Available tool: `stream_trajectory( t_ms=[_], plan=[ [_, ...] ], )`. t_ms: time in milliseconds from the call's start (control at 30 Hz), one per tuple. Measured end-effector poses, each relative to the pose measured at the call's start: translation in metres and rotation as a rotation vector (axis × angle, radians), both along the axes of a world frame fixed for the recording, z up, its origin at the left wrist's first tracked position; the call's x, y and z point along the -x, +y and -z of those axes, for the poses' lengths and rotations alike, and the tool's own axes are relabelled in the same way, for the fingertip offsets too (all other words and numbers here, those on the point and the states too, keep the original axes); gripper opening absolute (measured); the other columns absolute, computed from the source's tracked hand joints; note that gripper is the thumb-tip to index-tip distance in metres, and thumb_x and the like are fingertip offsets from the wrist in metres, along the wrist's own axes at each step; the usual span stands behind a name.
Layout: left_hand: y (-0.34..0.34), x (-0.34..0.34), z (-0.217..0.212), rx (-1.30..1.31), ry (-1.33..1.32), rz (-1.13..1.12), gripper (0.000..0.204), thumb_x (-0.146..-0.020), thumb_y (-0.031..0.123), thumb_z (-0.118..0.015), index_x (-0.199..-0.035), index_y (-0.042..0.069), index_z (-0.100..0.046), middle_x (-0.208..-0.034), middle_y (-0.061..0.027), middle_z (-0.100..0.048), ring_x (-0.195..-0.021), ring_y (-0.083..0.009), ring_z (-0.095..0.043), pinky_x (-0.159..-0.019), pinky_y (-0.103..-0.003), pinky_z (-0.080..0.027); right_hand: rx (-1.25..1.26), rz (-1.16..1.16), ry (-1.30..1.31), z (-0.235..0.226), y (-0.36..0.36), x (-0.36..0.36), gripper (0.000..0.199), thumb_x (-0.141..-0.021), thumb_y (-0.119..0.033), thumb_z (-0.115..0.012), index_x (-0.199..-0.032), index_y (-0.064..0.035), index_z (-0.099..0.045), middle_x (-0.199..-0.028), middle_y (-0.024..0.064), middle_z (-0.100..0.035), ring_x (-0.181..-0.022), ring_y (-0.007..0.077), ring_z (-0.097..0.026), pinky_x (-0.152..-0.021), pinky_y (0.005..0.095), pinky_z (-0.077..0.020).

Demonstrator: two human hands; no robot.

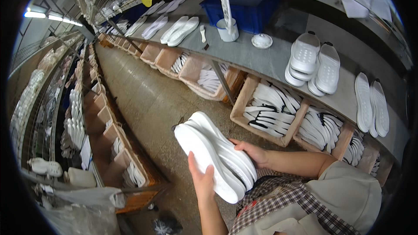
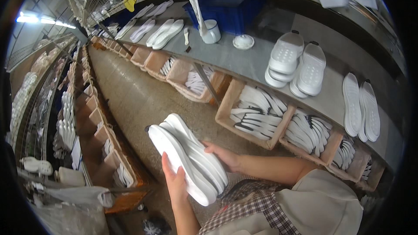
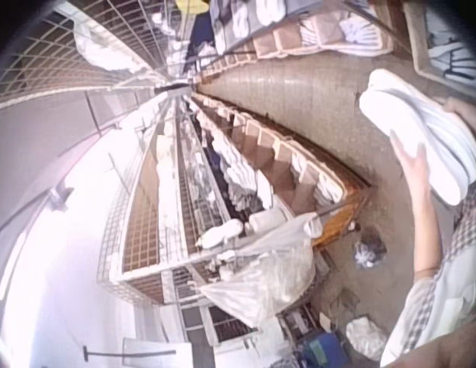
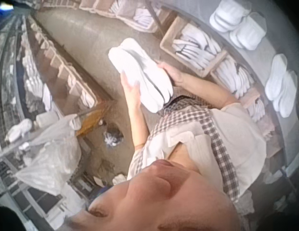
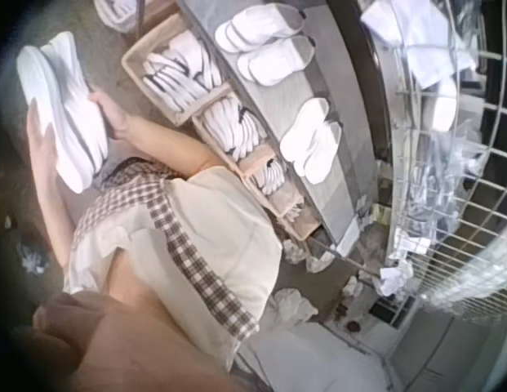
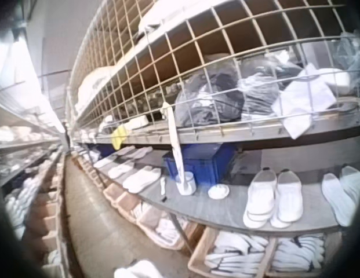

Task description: The person repeatedly picks up white slipper-style shoes from a shelf, turns them over to view the soles, and places them back. The person handles the shoes one at a time, inspecting the upper and sole surfaces before returning them to the shelf.

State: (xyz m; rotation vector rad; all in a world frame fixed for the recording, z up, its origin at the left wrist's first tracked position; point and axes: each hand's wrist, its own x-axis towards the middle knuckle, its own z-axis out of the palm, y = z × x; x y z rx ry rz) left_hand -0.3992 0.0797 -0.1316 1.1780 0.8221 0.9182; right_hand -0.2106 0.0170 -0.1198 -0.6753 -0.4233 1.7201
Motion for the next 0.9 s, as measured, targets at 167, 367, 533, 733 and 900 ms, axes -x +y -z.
stream_trajectory(
  t_ms=[167, 367, 533, 733, 900],
  plan=[
    [0.092, -0.022, 0.003, -0.050, 0.136, 0.075, 0.077, -0.078, -0.003, -0.060, -0.143, -0.002, -0.019, -0.140, -0.0195, -0.029, -0.129, -0.0291, -0.032, -0.107, -0.037, -0.028, 0.070, -0.113, -0.279, 0.011, 0.076, -0.037, 0.082, -0.082, -0.026, -0.064, -0.145, -0.0010, -0.017, -0.140, 0.0171, -0.035, -0.128, 0.0234, -0.039, -0.105, 0.0361, -0.0351],
    [0.210, -0.076, 0.002, -0.259, 0.165, 0.444, 0.069, -0.080, 0.000, -0.061, -0.141, -0.002, -0.028, -0.134, -0.0220, -0.040, -0.122, -0.0289, -0.043, -0.102, -0.036, -0.036, 0.056, 0.265, -0.123, 0.027, 0.113, -0.060, 0.100, -0.067, -0.006, -0.071, -0.148, -0.0090, -0.012, -0.142, 0.0165, -0.035, -0.130, 0.0279, -0.039, -0.107, 0.0421, -0.0352],
    [0.299, -0.109, 0.031, 0.660, -0.749, 0.917, 0.047, -0.090, 0.030, -0.055, -0.124, -0.001, -0.042, -0.086, -0.0144, -0.056, -0.067, -0.0208, -0.056, -0.053, -0.030, -0.046, -0.017, 0.865, -0.032, 0.026, 0.128, -0.068, 0.082, -0.071, -0.027, -0.066, -0.139, -0.0030, -0.029, -0.133, 0.0171, -0.046, -0.123, 0.0309, -0.046, -0.103, 0.0456, -0.0402],
    [0.354, -0.129, 0.063, 1.111, -0.873, 1.282, 0.057, -0.089, 0.051, -0.045, -0.116, 0.001, -0.044, -0.088, -0.0143, -0.047, -0.056, -0.0212, -0.046, -0.052, -0.032, -0.040, -0.045, 1.539, 0.140, 0.044, 0.180, -0.119, 0.048, -0.085, -0.013, -0.052, -0.130, -0.0007, -0.040, -0.132, 0.0128, -0.048, -0.122, 0.0279, -0.047, -0.104, 0.0428, -0.0373],
    [0.382, -0.148, 0.022, 1.170, -0.717, 1.260, 0.069, -0.085, 0.061, -0.040, -0.116, -0.002, -0.044, -0.096, -0.0231, -0.048, -0.056, -0.0301, -0.048, -0.050, -0.037, -0.039, 0.006, 1.593, -0.007, 0.057, 0.222, -0.157, 0.040, -0.088, -0.013, -0.055, -0.124, 0.0013, -0.045, -0.125, 0.0122, -0.053, -0.115, 0.0246, -0.052, -0.100, 0.0404, -0.0409]
  ],
)
